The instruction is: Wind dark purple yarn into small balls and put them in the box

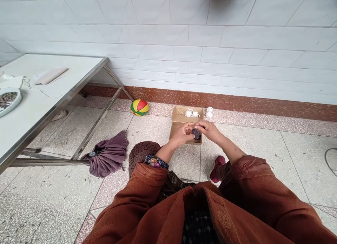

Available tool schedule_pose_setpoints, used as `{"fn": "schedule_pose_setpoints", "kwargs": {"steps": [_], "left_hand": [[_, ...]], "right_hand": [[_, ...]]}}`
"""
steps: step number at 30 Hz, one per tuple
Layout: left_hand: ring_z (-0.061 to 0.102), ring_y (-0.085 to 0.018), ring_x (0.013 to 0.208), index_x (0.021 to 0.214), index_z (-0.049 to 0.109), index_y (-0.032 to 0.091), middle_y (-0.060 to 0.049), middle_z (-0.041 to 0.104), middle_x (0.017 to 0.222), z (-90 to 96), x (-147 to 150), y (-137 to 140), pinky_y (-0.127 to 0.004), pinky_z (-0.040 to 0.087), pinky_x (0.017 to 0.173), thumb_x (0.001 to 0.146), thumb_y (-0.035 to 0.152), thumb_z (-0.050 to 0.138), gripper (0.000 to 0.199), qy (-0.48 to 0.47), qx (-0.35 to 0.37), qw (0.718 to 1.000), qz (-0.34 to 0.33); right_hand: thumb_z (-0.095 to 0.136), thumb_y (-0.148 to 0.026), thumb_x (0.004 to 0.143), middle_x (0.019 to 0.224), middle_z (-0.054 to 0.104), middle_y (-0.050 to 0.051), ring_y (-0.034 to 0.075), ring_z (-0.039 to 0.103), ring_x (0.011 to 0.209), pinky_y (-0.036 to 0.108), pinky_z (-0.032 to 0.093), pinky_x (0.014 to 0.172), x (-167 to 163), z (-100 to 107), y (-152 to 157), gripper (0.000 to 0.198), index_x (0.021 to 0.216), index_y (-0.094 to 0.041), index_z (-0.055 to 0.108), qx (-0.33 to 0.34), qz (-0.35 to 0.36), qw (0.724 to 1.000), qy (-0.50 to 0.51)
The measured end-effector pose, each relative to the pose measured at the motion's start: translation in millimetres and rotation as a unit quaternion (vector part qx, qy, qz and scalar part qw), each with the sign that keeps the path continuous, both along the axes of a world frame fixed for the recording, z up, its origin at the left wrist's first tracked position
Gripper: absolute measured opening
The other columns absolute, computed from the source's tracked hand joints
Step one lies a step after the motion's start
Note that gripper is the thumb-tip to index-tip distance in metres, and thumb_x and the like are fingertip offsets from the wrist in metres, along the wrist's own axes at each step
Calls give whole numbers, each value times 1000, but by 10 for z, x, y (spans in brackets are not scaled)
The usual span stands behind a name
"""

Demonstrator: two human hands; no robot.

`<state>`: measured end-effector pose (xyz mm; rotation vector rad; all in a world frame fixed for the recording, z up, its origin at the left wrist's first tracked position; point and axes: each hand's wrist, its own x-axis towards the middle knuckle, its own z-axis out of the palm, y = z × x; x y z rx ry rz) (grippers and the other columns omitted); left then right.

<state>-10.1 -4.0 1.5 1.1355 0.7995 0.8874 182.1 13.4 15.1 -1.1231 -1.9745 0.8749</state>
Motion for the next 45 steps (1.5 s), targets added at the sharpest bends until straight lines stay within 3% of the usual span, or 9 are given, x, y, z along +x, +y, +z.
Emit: {"fn": "schedule_pose_setpoints", "kwargs": {"steps": [8, 13, 17, 21, 24, 29, 33, 38, 45], "left_hand": [[61, -12, 84, 104, 69, 17, -2, 69, 91, 9, 5, 6, -30, 46, 86, 63, 15, 83, 44, -101, -61, 989, 90], [63, -13, 83, 100, 69, 15, -3, 69, 90, -9, -33, 39, -30, 50, 81, 62, 19, 83, 41, -129, -106, 977, 129], [62, -12, 80, 95, 70, 14, -2, 70, 87, -36, -75, 52, -28, 49, 80, 61, 17, 80, 36, -50, -90, 982, 157], [58, -10, 73, 90, 70, 13, -1, 70, 81, -45, -59, 31, -26, 46, 76, 61, 15, 77, 30, 72, -23, 991, 109], [55, -9, 66, 96, 67, 13, 2, 66, 77, -60, -10, 9, -25, 43, 70, 58, 14, 81, 40, 109, 2, 992, 62], [55, -9, 63, 121, 56, 15, 5, 62, 73, -63, 23, -14, -25, 42, 68, 59, 10, 79, 67, 83, -1, 996, -27], [62, -12, 76, 127, 53, 16, -1, 68, 86, -4, -14, -21, -28, 45, 77, 63, 13, 80, 69, 5, -12, 999, -45], [62, -12, 84, 107, 66, 14, -4, 70, 94, 37, -28, -7, -29, 47, 84, 64, 17, 80, 45, -38, -33, 998, 47], [64, -14, 86, 95, 69, 16, -4, 71, 94, -31, -62, 63, -29, 50, 79, 63, 26, 79, 36, -71, -102, 978, 166]], "right_hand": [[48, -31, 97, 74, 62, 1, 18, 57, 70, 28, 43, 67, -59, -105, -67, 22, 81, -21, 58, -29, 4, 997, -65], [50, -28, 97, 81, 66, 3, 18, 60, 75, 28, 45, 71, -71, -129, -118, 17, 89, -21, 63, -33, 91, 989, -113], [50, -33, 99, 73, 60, 0, 16, 56, 68, 27, 42, 67, -30, -64, -172, 26, 78, -20, 59, -18, 169, 978, -124], [53, -36, 99, 80, 65, 2, 17, 60, 75, 29, 46, 72, 25, 32, -172, 23, 86, -21, 66, 0, 163, 984, -73], [58, -36, 97, 84, 67, 4, 17, 61, 76, 30, 47, 73, 48, 47, -131, 20, 89, -21, 68, -1, 131, 990, -50], [64, -41, 94, 80, 64, 3, 17, 58, 74, 30, 46, 72, 52, -42, -33, 24, 83, -21, 67, 21, 48, 998, -16], [62, -38, 94, 77, 63, 2, 17, 56, 74, 29, 44, 71, 32, -133, 24, 23, 80, -20, 63, 2, -7, 1000, -7], [54, -29, 96, 76, 62, 1, 16, 55, 71, 27, 42, 68, -2, -218, -6, 17, 82, -21, 60, -22, -18, 998, -50], [53, -25, 97, 78, 61, 1, 16, 56, 74, 27, 43, 71, -33, -210, -148, 15, 85, -21, 61, -12, 121, 985, -123]]}}
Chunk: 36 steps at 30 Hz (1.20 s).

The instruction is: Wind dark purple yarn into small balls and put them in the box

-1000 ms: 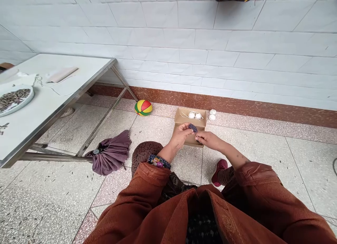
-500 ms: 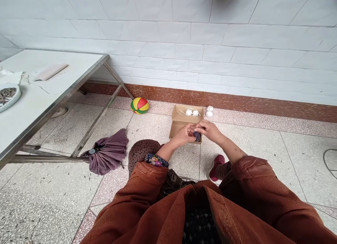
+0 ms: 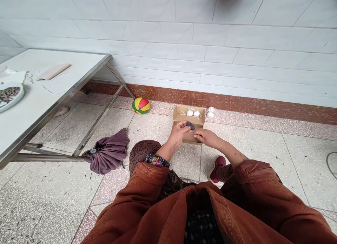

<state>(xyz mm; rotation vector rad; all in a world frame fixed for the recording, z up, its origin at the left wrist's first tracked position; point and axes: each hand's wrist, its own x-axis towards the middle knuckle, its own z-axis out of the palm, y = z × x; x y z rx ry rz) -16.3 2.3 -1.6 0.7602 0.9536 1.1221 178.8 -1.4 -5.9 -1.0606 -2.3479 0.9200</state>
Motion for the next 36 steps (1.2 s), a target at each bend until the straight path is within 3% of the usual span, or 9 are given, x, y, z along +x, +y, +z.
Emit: {"fn": "schedule_pose_setpoints", "kwargs": {"steps": [6, 9, 14, 16, 20, 24, 28, 32, 36], "left_hand": [[61, -13, 77, 96, 74, 16, -2, 71, 86, -8, -40, 21, -27, 47, 76, 64, 21, 74, 33, 125, 35, 991, -2], [58, -11, 72, 96, 74, 14, -1, 68, 81, 1, 3, -31, -27, 45, 75, 62, 19, 77, 34, 171, 79, 978, -90], [59, -11, 73, 123, 61, 16, 1, 65, 84, 35, 67, -127, -26, 45, 73, 60, 13, 79, 65, 100, 98, 972, -189], [59, -10, 76, 127, 59, 18, -1, 66, 89, 64, 65, -139, -26, 45, 75, 62, 12, 77, 67, 68, 92, 976, -185], [61, -14, 88, 111, 68, 17, -6, 69, 104, 120, 51, -129, -28, 49, 80, 67, 19, 74, 45, 15, 63, 990, -127], [62, -14, 87, 100, 71, 16, -6, 70, 107, 102, 38, -81, -28, 50, 78, 67, 22, 74, 34, -11, 30, 998, -46], [60, -13, 80, 96, 73, 15, -5, 72, 98, 22, 7, -28, -26, 48, 74, 65, 17, 71, 31, 64, 12, 998, -4], [54, -10, 68, 96, 74, 14, 0, 68, 77, 11, 9, -66, -25, 42, 69, 61, 13, 73, 35, 186, 62, 979, -51], [52, -9, 65, 118, 65, 15, 2, 65, 78, 169, 25, -180, -24, 39, 66, 62, 14, 76, 57, 166, 104, 971, -139]], "right_hand": [[54, -39, 100, 82, 67, 2, 17, 61, 77, 30, 47, 74, 12, 287, -101, 24, 89, -22, 67, -11, 63, 996, 68], [56, -42, 98, 87, 70, 4, 18, 64, 80, 31, 49, 76, 38, 393, -79, 25, 92, -22, 69, -20, 16, 993, 116], [57, -38, 96, 86, 69, 4, 18, 62, 80, 32, 49, 77, 82, 310, 36, 23, 87, -21, 68, -1, -109, 983, 146], [55, -37, 96, 83, 68, 3, 18, 61, 78, 31, 47, 75, 86, 226, 70, 22, 85, -21, 66, 0, -149, 980, 130], [50, -33, 98, 76, 64, 1, 17, 58, 71, 28, 45, 68, 52, 77, 79, 23, 83, -21, 63, -20, -155, 984, 81], [49, -31, 98, 75, 64, 1, 16, 58, 70, 27, 44, 67, -10, 28, 15, 21, 85, -21, 62, -48, -57, 997, 24], [51, -33, 99, 78, 64, 1, 17, 59, 74, 28, 44, 71, -30, 138, -69, 23, 83, -21, 63, -27, 42, 999, 20], [53, -35, 98, 85, 67, 3, 18, 61, 79, 30, 47, 75, -3, 316, -88, 20, 90, -22, 66, -6, 23, 996, 85], [55, -37, 97, 85, 67, 4, 18, 62, 79, 32, 47, 77, 6, 384, -36, 21, 89, -21, 66, 12, -55, 990, 133]]}}
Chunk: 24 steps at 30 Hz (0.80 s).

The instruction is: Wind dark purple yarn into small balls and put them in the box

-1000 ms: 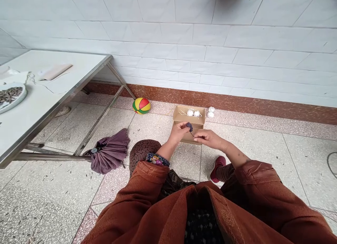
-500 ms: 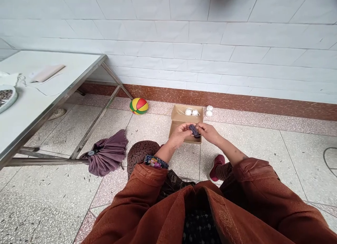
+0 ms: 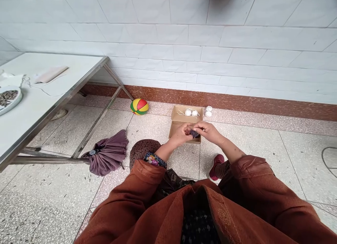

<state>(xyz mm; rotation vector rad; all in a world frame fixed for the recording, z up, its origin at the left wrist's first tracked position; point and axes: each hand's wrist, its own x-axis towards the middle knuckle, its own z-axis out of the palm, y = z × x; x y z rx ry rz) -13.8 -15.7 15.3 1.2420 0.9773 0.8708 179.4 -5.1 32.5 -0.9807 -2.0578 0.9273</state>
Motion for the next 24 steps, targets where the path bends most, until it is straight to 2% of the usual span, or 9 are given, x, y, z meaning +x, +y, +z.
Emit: {"fn": "schedule_pose_setpoints", "kwargs": {"steps": [4, 6, 8, 12, 15, 18, 21, 24], "left_hand": [[58, -10, 74, 127, 60, 19, 1, 66, 85, 211, -64, -16, -26, 42, 74, 64, 13, 76, 66, -44, -7, 997, -60], [60, -11, 79, 120, 64, 18, -2, 69, 91, 261, -110, 43, -27, 44, 78, 65, 15, 76, 57, -61, -15, 997, -54], [61, -12, 82, 108, 69, 15, -4, 70, 94, 255, -145, 133, -28, 46, 82, 64, 18, 76, 44, -68, -23, 997, -14], [58, -11, 79, 95, 72, 14, -4, 69, 93, 141, -161, 313, -24, 46, 72, 65, 24, 74, 31, -59, -39, 992, 100], [58, -11, 76, 98, 72, 15, -4, 69, 92, 46, -159, 379, -24, 46, 67, 69, 29, 72, 32, -44, -62, 989, 125], [58, -12, 72, 98, 73, 14, -3, 69, 87, -43, -150, 377, -24, 45, 66, 69, 24, 70, 31, 21, -43, 992, 121], [57, -11, 72, 92, 73, 14, -2, 68, 84, -124, -116, 327, -25, 44, 70, 65, 17, 72, 28, 86, 17, 992, 87], [56, -10, 71, 105, 70, 14, -1, 69, 85, -154, -68, 250, -25, 43, 71, 65, 17, 74, 40, 65, 41, 997, 3]], "right_hand": [[53, -39, 98, 79, 63, 3, 18, 59, 76, 31, 46, 74, -39, -65, 35, 23, 86, -21, 61, 1, -54, 998, 21], [49, -38, 100, 73, 59, 1, 17, 56, 70, 30, 45, 70, -61, -137, 33, 23, 86, -21, 58, -24, -66, 997, 10], [44, -35, 101, 70, 56, -1, 17, 54, 66, 28, 44, 67, -80, -224, 19, 23, 87, -22, 56, -55, -68, 996, -29], [44, -29, 100, 73, 59, 0, 16, 55, 67, 27, 42, 66, -114, -350, -49, 20, 87, -21, 56, -86, 1, 986, -143], [47, -31, 100, 77, 62, 2, 17, 57, 72, 28, 42, 70, -150, -304, -118, 20, 87, -21, 59, -58, 91, 980, -170], [47, -36, 102, 81, 64, 3, 17, 59, 75, 28, 44, 72, -164, -153, -132, 25, 90, -20, 62, -21, 118, 985, -121], [46, -38, 103, 83, 66, 3, 17, 60, 76, 29, 45, 74, -128, -17, -53, 28, 91, -21, 64, -2, 62, 996, -57], [48, -37, 102, 86, 68, 4, 18, 61, 80, 30, 46, 77, -65, -1, 75, 26, 91, -21, 66, 13, 2, 1000, -22]]}}
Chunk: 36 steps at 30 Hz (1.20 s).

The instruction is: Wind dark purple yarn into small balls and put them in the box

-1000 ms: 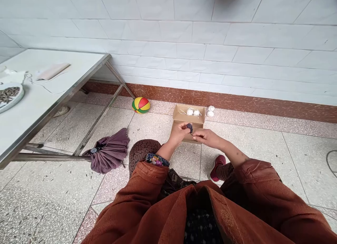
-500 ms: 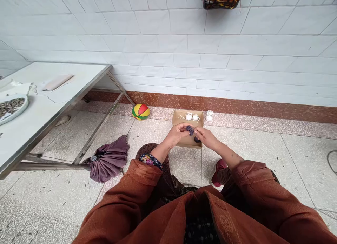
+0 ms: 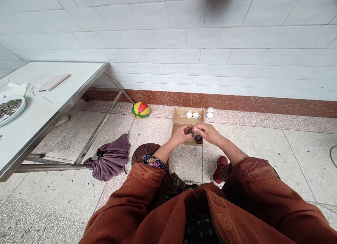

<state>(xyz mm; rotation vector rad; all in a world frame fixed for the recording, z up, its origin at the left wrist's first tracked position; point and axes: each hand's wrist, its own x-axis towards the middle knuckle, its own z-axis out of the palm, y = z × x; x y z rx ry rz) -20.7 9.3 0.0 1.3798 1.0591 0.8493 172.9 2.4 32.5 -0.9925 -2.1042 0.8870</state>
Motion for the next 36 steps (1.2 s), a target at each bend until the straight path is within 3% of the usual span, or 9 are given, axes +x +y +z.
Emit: {"fn": "schedule_pose_setpoints", "kwargs": {"steps": [4, 7, 12, 15, 19, 24, 29, 36], "left_hand": [[61, -11, 76, 131, 57, 18, -3, 71, 91, 77, 31, -67, -26, 44, 75, 65, 14, 75, 68, -76, -28, 995, -63], [63, -12, 83, 127, 60, 18, -5, 72, 101, 152, 22, -59, -28, 46, 82, 68, 15, 72, 61, -123, -50, 990, -48], [61, -13, 86, 97, 73, 15, -5, 71, 98, 149, -10, 8, -28, 47, 84, 65, 17, 69, 33, -158, -83, 984, 29], [59, -13, 84, 99, 74, 15, -5, 71, 99, 109, -39, 38, -28, 47, 82, 67, 18, 66, 33, -123, -76, 987, 67], [60, -16, 88, 112, 73, 16, -5, 70, 100, 76, -73, 43, -32, 47, 89, 76, 22, 62, 38, -26, -18, 999, 32], [61, -19, 94, 128, 65, 17, -9, 68, 110, 46, -48, 5, -33, 48, 87, 81, 29, 68, 49, 29, 58, 996, -53], [57, -12, 76, 146, 44, 21, -3, 65, 92, 77, -11, -38, -26, 45, 72, 82, 27, 69, 69, -51, -16, 994, -95], [53, -7, 63, 136, 50, 20, 0, 61, 87, 165, -27, -59, -23, 44, 60, 80, 27, 68, 60, -63, -65, 988, -126]], "right_hand": [[50, -34, 100, 83, 66, 4, 18, 60, 79, 31, 45, 77, 48, -147, 121, 24, 85, -21, 63, 0, -70, 997, -7], [48, -30, 99, 76, 63, 2, 17, 58, 74, 29, 44, 72, 25, -285, 127, 25, 81, -20, 61, -35, -88, 995, -36], [49, -25, 99, 80, 65, 2, 17, 59, 74, 27, 43, 69, -60, -403, 21, 17, 92, -20, 63, -72, -15, 993, -95], [51, -29, 100, 80, 64, 2, 18, 59, 75, 27, 42, 70, -82, -368, -37, 20, 85, -20, 61, -41, 50, 990, -123], [49, -29, 100, 79, 63, 2, 17, 58, 74, 28, 43, 71, -57, -215, -50, 21, 85, -20, 60, 7, 88, 993, -83], [51, -32, 101, 84, 65, 3, 17, 60, 79, 30, 47, 76, -1, -108, 27, 20, 91, -21, 65, 36, 16, 999, -6], [55, -41, 100, 83, 62, 4, 18, 59, 78, 31, 47, 74, 9, -207, 92, 26, 87, -21, 66, 44, -51, 998, 20], [62, -43, 95, 79, 62, 3, 18, 55, 76, 31, 44, 73, -23, -249, 126, 27, 80, -21, 61, -20, -107, 993, 52]]}}
